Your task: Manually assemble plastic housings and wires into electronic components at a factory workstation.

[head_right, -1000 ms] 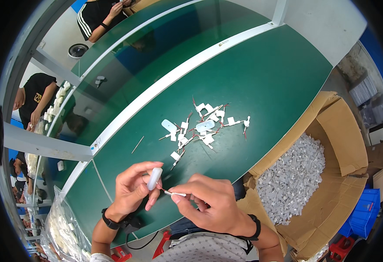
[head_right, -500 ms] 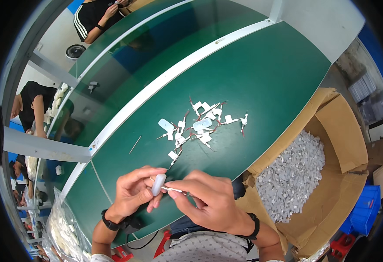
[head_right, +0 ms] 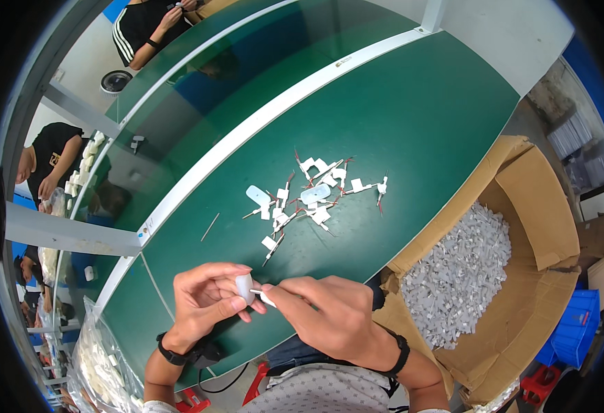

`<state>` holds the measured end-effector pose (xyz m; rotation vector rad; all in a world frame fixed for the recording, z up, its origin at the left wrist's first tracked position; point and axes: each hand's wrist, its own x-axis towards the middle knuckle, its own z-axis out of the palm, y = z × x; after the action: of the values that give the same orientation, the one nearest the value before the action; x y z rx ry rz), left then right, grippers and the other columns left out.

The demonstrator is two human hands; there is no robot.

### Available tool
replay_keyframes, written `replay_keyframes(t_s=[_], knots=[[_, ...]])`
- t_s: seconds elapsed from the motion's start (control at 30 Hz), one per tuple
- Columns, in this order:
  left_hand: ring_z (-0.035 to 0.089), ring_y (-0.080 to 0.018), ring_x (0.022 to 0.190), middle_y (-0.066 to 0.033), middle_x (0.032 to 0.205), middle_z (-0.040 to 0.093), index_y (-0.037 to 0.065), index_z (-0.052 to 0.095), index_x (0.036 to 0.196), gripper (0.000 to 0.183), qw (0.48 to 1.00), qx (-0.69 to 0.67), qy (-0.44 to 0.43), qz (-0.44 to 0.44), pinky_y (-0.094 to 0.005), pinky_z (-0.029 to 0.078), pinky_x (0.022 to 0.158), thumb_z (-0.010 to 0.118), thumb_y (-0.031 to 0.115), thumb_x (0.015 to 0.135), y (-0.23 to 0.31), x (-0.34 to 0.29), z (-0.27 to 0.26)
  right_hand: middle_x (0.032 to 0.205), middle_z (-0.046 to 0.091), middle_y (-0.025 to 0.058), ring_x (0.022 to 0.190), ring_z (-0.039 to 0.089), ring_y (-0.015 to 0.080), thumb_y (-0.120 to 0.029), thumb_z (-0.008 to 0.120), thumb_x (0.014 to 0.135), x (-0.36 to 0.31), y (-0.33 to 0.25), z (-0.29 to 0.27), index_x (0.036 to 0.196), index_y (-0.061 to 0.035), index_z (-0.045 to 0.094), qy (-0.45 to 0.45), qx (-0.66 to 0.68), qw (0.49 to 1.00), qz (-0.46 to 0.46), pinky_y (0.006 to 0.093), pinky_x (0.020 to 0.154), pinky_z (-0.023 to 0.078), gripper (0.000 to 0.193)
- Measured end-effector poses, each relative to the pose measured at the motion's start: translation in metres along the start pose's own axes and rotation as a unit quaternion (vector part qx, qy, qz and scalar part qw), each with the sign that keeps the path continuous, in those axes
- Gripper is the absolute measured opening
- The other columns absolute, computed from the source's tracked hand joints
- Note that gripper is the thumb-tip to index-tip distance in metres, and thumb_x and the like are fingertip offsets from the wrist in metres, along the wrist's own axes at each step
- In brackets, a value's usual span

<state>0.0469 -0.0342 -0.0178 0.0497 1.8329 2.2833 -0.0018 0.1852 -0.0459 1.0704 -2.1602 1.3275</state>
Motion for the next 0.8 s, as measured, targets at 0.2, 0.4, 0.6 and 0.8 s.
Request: replay_keyframes(t_s=[0.2, 0.4, 0.6, 0.8], knots=[[0.076, -0.0307, 0.09, -0.0231, 0.108, 0.071, -0.011, 0.061, 0.126, 0.035, 1.0, -0.01, 0.014, 0.003, -0.0324, 0.065, 0.072, 0.065, -0.012, 0.091, -0.001, 0.0, 0.001, 0.083, 0.069, 0.0013, 0.063, 0.066, 0.0158, 0.001, 0.082, 0.07, -0.001, -0.004, -0.002, 0.096, -0.0067, 0.075, -0.011, -0.03, 0.999, -0.005, 0.0277, 0.054, 0.051, 0.028], [0.076, -0.0303, 0.087, -0.024, 0.11, 0.07, -0.009, 0.066, 0.121, 0.033, 0.998, 0.042, 0.01, 0.053, -0.0323, 0.064, 0.072, 0.068, -0.012, 0.089, -0.008, 0.001, -0.001, 0.075, 0.063, 0.0021, 0.057, 0.061, 0.015, 0.002, 0.077, 0.067, 0.003, 0.0, 0.006, 0.089, -0.0033, 0.07, 0.02, -0.012, 1.0, -0.014, 0.0258, 0.051, 0.049, 0.023], [0.076, -0.0302, 0.085, -0.0237, 0.104, 0.072, -0.006, 0.069, 0.118, 0.033, 0.993, 0.081, 0.029, 0.075, -0.0333, 0.063, 0.071, 0.075, -0.003, 0.086, -0.007, 0.001, 0.0, 0.074, 0.063, 0.0019, 0.056, 0.061, 0.0168, 0.001, 0.077, 0.07, 0.005, 0.0, 0.008, 0.088, -0.0036, 0.07, 0.022, 0.015, 1.0, 0.005, 0.0272, 0.05, 0.048, 0.02], [0.076, -0.0258, 0.082, -0.0193, 0.095, 0.076, -0.002, 0.076, 0.108, 0.03, 0.976, 0.173, 0.061, 0.119, -0.032, 0.06, 0.071, 0.083, 0.006, 0.08, -0.01, 0.001, 0.0, 0.075, 0.069, 0.0049, 0.053, 0.062, 0.0131, -0.003, 0.081, 0.08, 0.004, -0.008, 0.006, 0.089, -0.0031, 0.074, 0.007, 0.142, 0.98, 0.138, 0.0251, 0.049, 0.045, 0.012]])
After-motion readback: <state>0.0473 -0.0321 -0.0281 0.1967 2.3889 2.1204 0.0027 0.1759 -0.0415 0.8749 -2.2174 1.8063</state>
